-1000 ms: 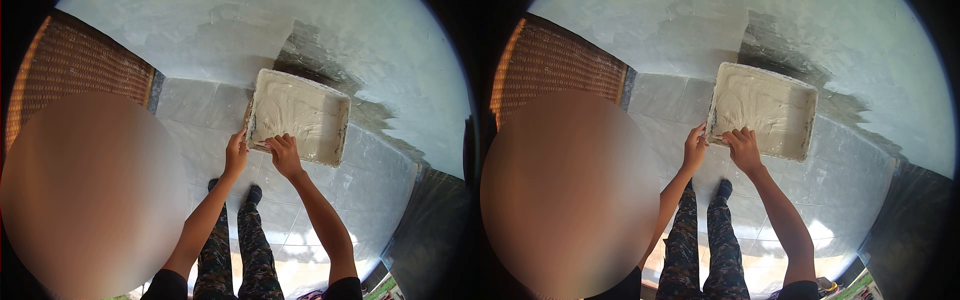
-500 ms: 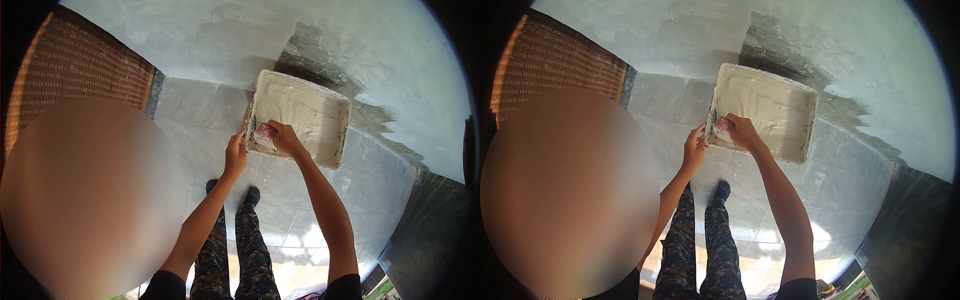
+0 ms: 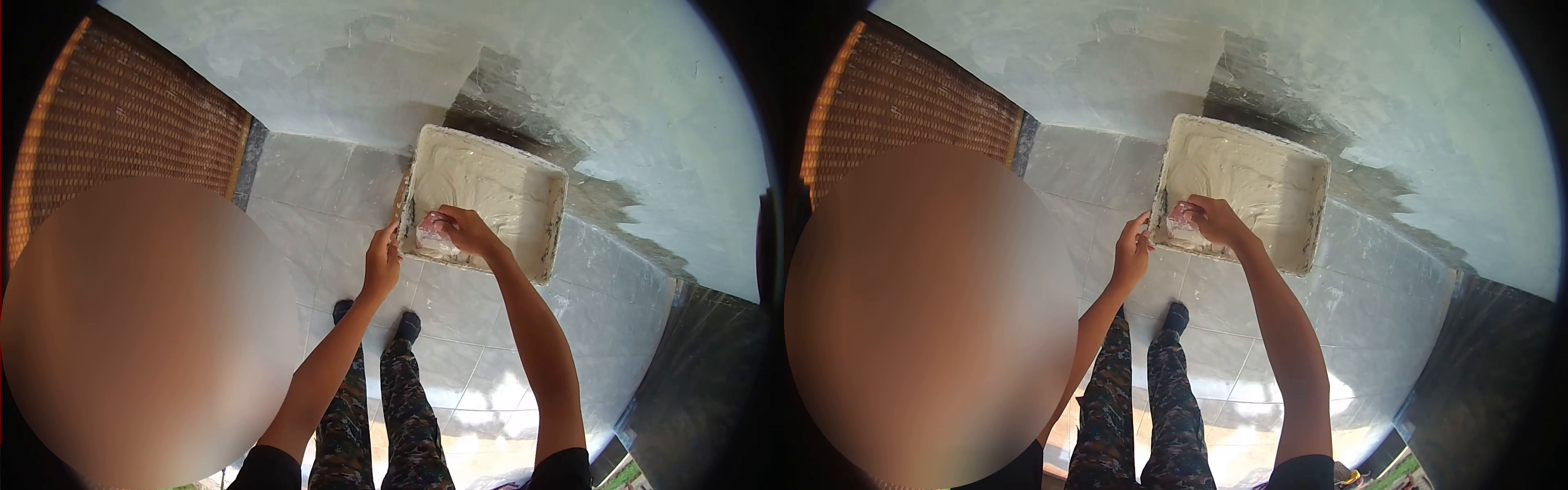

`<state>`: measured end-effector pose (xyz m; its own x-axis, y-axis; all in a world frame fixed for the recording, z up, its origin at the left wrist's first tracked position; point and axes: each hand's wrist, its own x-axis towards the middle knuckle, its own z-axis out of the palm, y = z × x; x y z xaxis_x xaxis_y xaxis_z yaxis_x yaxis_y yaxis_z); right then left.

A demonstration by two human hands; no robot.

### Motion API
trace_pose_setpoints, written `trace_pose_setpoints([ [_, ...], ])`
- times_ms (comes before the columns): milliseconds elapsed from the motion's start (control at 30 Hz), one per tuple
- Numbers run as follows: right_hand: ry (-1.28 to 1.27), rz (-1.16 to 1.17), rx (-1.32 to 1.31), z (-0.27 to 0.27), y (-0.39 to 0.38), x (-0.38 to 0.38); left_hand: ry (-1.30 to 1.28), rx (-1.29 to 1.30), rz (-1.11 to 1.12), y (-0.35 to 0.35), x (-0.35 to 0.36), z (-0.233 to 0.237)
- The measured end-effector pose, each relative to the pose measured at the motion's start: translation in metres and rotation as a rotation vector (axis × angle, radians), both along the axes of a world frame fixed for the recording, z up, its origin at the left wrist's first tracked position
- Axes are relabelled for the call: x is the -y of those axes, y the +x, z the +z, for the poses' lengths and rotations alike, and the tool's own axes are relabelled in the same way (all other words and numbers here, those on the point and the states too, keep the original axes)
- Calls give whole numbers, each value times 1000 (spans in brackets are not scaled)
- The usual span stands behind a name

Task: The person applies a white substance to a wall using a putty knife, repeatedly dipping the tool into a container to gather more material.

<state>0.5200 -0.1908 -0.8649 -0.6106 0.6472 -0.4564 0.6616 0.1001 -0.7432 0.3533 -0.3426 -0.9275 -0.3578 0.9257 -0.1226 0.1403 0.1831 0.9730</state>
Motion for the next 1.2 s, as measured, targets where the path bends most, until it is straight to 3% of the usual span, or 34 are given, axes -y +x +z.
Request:
trace_pose_setpoints([
  [200, -76, -42, 65, -10, 17, -21, -24, -85, -12, -3, 0, -5],
  [300, -265, -76, 95, -3, 33, -33, -11, -178, 15, -2, 2, -1],
  [367, -482, -345, -104, 0, 48, -28, -11, -188, 42, -4, 1, 13],
  [433, -523, -375, -194, 2, 61, -24, -10, -97, 64, -8, -4, 37],
  [500, -609, -626, -465, 11, 70, -14, 18, -86, 50, -14, -13, 65],
  [533, -651, -637, -508, 19, 76, -12, 31, -73, 40, -17, -21, 81],
  [567, -625, -632, -526, 39, 74, -5, 60, -80, 35, -20, -28, 99],
  [633, -681, -815, -820, 90, 61, 9, 147, -59, 20, -27, -47, 140],
  [867, -511, -625, -1466, 246, 42, 21, 394, -88, -17, -56, -109, 318],
  [967, -358, -703, -1527, 331, 24, 23, 512, -87, -30, -71, -129, 395],
  [1200, -37, -653, -1597, 488, -10, 9, 751, -161, -64, -119, -153, 554],
])
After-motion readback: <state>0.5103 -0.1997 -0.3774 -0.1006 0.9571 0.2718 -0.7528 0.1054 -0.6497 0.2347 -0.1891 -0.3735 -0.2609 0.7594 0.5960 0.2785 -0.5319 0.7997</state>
